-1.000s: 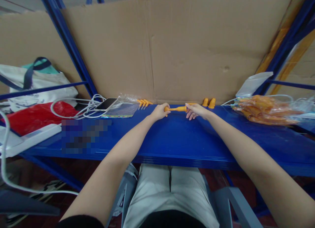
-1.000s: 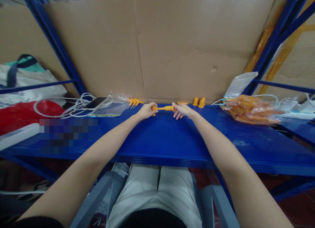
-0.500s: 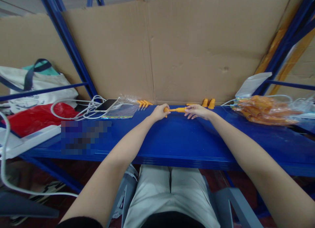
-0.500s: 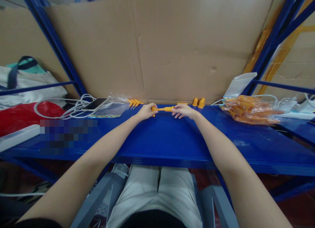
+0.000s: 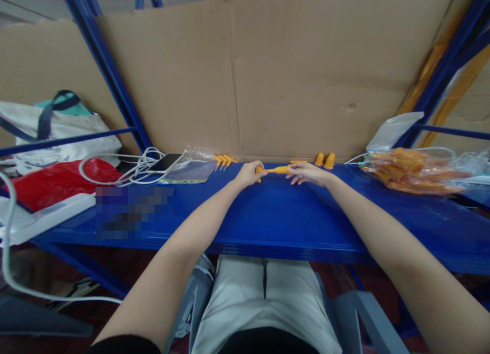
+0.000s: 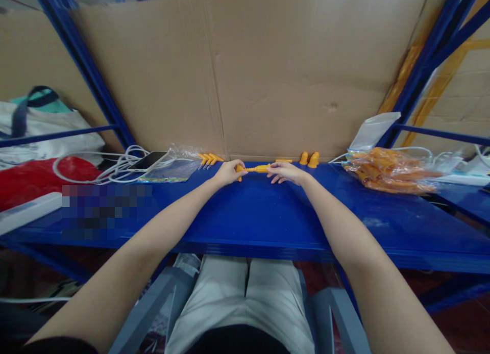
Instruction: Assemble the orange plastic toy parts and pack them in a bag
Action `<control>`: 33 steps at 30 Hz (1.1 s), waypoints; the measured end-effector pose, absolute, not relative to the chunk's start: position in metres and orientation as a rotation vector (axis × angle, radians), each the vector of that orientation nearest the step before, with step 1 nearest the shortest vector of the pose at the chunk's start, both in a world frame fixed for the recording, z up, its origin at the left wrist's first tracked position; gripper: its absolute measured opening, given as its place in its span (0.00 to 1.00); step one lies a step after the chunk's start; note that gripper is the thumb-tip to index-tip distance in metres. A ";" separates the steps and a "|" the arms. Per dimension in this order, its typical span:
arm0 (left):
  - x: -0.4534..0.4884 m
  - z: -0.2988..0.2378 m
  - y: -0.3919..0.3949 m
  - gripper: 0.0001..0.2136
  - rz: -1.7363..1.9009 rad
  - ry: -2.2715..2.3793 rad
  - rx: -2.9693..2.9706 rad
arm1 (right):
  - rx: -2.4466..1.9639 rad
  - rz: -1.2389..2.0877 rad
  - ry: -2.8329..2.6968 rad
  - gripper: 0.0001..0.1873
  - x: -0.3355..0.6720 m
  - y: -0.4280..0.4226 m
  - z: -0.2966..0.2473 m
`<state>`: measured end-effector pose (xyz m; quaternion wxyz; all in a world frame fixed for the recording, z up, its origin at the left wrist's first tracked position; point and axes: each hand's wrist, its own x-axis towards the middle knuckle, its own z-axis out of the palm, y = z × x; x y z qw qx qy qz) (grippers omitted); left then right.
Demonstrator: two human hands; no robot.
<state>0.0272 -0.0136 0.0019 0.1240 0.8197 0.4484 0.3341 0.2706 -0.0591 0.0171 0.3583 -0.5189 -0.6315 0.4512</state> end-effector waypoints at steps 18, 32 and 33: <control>0.030 0.001 -0.016 0.07 1.063 1.338 2.438 | -1.398 1.077 -1.653 0.22 0.262 -0.062 0.017; 0.026 -0.005 -0.003 0.13 0.903 1.174 2.310 | -1.225 0.873 -1.654 0.14 0.269 -0.046 0.008; 0.026 -0.005 -0.004 0.13 0.902 1.191 2.313 | -1.221 0.860 -1.663 0.12 0.268 -0.046 0.008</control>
